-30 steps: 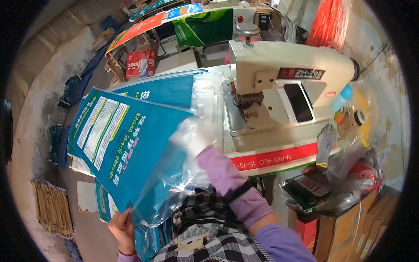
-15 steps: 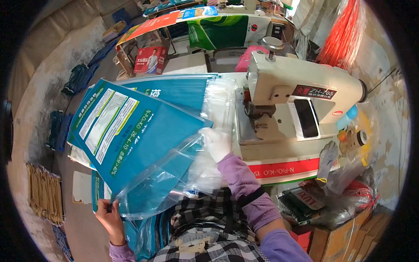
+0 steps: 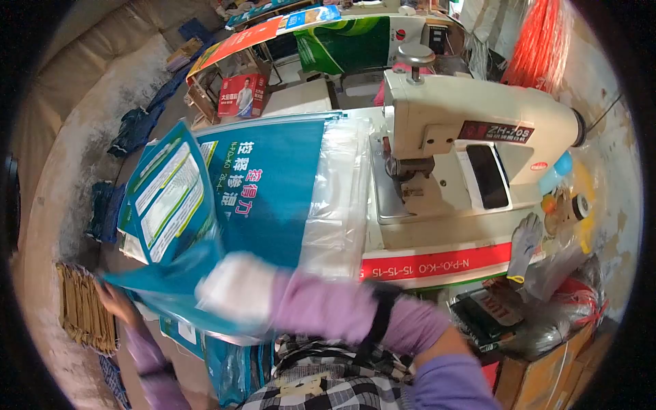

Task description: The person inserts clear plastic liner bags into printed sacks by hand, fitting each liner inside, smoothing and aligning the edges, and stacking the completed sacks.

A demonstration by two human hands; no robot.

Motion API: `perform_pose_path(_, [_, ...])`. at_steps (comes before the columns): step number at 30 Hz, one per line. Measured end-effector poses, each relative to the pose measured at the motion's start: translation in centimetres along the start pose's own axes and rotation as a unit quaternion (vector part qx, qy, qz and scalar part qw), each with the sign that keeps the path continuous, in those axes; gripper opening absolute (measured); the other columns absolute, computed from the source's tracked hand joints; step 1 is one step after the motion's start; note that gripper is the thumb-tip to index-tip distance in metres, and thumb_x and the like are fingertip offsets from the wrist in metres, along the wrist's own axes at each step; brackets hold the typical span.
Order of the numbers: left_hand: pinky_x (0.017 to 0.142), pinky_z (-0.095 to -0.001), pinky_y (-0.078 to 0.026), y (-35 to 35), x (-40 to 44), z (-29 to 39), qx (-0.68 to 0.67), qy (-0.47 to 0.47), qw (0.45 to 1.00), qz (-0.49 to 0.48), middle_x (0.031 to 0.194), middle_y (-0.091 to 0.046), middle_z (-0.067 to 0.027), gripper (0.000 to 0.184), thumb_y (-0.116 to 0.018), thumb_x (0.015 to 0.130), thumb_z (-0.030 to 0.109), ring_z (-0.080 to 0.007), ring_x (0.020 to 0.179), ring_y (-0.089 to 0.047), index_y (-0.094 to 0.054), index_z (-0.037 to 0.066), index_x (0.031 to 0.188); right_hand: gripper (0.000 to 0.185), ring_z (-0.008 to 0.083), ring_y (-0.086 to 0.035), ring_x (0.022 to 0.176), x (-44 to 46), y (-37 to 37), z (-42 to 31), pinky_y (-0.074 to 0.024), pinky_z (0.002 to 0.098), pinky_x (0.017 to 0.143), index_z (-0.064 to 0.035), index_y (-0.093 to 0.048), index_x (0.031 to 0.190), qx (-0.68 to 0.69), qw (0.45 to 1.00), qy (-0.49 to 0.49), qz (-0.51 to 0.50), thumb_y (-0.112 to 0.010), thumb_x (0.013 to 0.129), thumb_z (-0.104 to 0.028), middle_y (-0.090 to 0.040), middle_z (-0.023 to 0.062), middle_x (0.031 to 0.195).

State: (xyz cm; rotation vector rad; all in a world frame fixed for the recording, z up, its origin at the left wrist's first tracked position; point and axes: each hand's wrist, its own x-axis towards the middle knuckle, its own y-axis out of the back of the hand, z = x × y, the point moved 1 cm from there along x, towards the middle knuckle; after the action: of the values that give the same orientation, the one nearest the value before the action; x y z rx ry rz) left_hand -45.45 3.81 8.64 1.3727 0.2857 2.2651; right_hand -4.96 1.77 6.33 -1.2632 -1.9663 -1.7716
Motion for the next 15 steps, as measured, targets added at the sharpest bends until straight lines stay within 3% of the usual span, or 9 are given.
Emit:
perform_pose_path(2, [0.086,-0.0309,-0.05,-7.3,5.0,10.6,-0.119,-0.012,0.993,0.0,0.111,-0.065,-0.0129,0.027,-0.048,0.098,0.015,-0.0191,0.098,-0.062,-0.064,0.002,0.114,0.017,0.0243,-0.059,0.055,0.0,-1.9,-7.2,-0.0473,0.0378,0.052,-0.0028,-0.057,0.091,0.04,0.988,-0.014,0.151,-0.057,0.079,-0.014,-0.055,0.0069,0.062])
perform_pose_path(4, [0.091,-0.0359,-0.047,-16.5,10.0,11.7,0.088,-0.369,0.92,-0.097,0.112,-0.062,-0.0116,0.023,-0.052,0.089,0.008,-0.0279,0.107,-0.057,-0.067,0.006,0.106,0.033,0.0276,-0.061,0.06,-3.2,-0.4,-5.1,-0.0479,0.0379,0.053,-0.0009,-0.057,0.114,0.149,0.968,-0.169,0.113,-0.058,0.084,-0.015,-0.056,0.0122,0.068])
perform_pose_path(5, [0.089,-0.0365,-0.048,-19.7,8.8,16.4,-0.04,-0.359,0.92,-0.153,0.11,-0.062,-0.0119,0.022,-0.053,0.086,0.006,-0.0288,0.102,-0.058,-0.067,0.007,0.103,0.038,0.0276,-0.066,0.068,-6.6,-0.4,-3.3,-0.0523,0.0372,0.058,-0.002,-0.055,0.122,0.146,0.93,-0.326,0.083,-0.058,0.087,-0.016,-0.063,0.0141,0.077])
perform_pose_path(6, [0.089,-0.0369,-0.048,-22.4,6.6,21.3,-0.035,-0.447,0.881,-0.152,0.108,-0.063,-0.0123,0.022,-0.053,0.086,0.005,-0.0304,0.103,-0.059,-0.067,0.006,0.102,0.041,0.0224,-0.07,0.082,-11.0,-1.5,-1.8,-0.0558,0.035,0.069,-0.0003,-0.054,0.127,0.45,0.681,-0.514,0.263,-0.057,0.089,-0.013,-0.069,0.0155,0.091])
perform_pose_path(7, [0.087,-0.0377,-0.049,-25.4,3.7,25.8,-0.076,-0.508,0.829,-0.223,0.104,-0.066,-0.0134,0.021,-0.051,0.088,0.007,-0.0325,0.098,-0.061,-0.067,0.005,0.1,0.038,0.0163,-0.067,0.092,-15.7,-1.2,-1.2,-0.0551,0.0327,0.08,0.002,-0.057,0.126,0.348,0.704,-0.525,0.329,-0.053,0.089,-0.007,-0.07,0.0142,0.101])
perform_pose_path(8, [0.087,-0.0398,-0.048,-27.9,-0.3,29.4,-0.222,-0.412,0.78,-0.414,0.103,-0.066,-0.0165,0.023,-0.052,0.091,0.015,-0.0338,0.097,-0.062,-0.067,0.003,0.104,0.035,0.0151,-0.066,0.092,-19.9,-2.0,-1.4,-0.0527,0.0289,0.082,0.0045,-0.061,0.121,0.32,0.636,-0.577,0.401,-0.053,0.088,-0.004,-0.069,0.0143,0.104])
perform_pose_path(11, [0.076,-0.0355,-0.053,-33.0,-10.9,38.7,-0.334,-0.505,0.651,-0.457,0.093,-0.069,-0.0142,0.024,-0.057,0.079,-0.004,-0.0325,0.083,-0.066,-0.07,0.006,0.096,0.031,0.0124,-0.06,0.087,-27.6,-0.8,-4.3,-0.0489,0.0248,0.08,0.0058,-0.064,0.116,0.291,0.515,-0.665,0.456,-0.059,0.09,-0.01,-0.067,0.0064,0.1])
perform_pose_path(12, [0.075,-0.0348,-0.052,-35.5,-14.0,40.2,-0.368,-0.544,0.591,-0.47,0.093,-0.069,-0.0136,0.025,-0.056,0.076,-0.006,-0.0318,0.084,-0.066,-0.071,0.006,0.092,0.031,0.0117,-0.059,0.087,-29.3,-0.8,-5.1,-0.0488,0.0248,0.079,0.0057,-0.064,0.115,0.276,0.503,-0.654,0.493,-0.06,0.089,-0.011,-0.067,0.0055,0.098])
perform_pose_path(15, [0.068,-0.0361,-0.053,-36.2,-19.7,43.3,-0.296,-0.464,0.591,-0.59,0.081,-0.07,-0.0121,0.027,-0.056,0.06,-0.007,-0.0294,0.076,-0.067,-0.074,0.008,0.075,0.032,0.0115,-0.062,0.085,-27.8,4.2,-8.4,-0.0497,0.026,0.078,0.0045,-0.066,0.113,0.169,0.508,-0.684,0.496,-0.063,0.087,-0.014,-0.069,0.0094,0.093])
